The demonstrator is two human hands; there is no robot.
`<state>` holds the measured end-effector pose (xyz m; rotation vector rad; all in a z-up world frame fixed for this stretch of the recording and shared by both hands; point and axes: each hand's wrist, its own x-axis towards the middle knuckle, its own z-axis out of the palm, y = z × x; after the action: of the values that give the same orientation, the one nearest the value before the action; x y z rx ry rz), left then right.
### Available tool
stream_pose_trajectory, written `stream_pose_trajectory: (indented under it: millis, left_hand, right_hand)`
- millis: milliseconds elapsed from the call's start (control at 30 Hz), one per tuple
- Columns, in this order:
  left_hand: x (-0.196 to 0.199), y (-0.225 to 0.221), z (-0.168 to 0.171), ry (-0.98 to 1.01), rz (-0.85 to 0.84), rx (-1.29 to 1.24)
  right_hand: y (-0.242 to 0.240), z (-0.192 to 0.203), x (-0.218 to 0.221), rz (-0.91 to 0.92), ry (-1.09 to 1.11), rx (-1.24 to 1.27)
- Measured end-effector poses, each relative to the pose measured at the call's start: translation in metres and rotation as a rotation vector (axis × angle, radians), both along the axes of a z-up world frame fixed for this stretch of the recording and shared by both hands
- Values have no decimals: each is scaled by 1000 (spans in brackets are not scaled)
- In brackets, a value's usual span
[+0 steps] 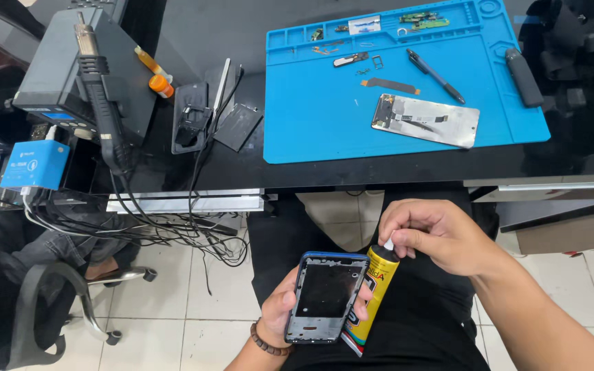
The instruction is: The person applies adhesive around the edges of a smartphone frame, then aligns and presses the display assembly into place. They then insert the battery and connect its ribbon cable.
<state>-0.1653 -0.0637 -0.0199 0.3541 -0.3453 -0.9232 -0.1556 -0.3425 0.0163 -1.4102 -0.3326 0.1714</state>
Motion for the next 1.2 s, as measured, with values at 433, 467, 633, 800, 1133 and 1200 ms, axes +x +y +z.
stream_pose_trajectory:
  millis: [433,467,633,800,1133,1200]
  left_hand:
    - [-7,6,3,-226,44,-35]
    - [-7,6,3,-208,44,-33]
    - [-8,7,-2,-107,50,-42]
    - [-8,3,-3,-147,34,-50]
    - [-8,4,3,-110,65,-58]
    - [-7,5,0,-119,65,-56]
  right_hand:
    - [-8,45,11,84,-121,-871]
    - [-8,49,12,140,-148,-840]
    - [-11,62,11,267,-246,-657]
    - [-9,49,14,112,-137,-881]
    - [-33,75,15,85,-266,-604]
    - [-43,75,13,-58,-202,-537]
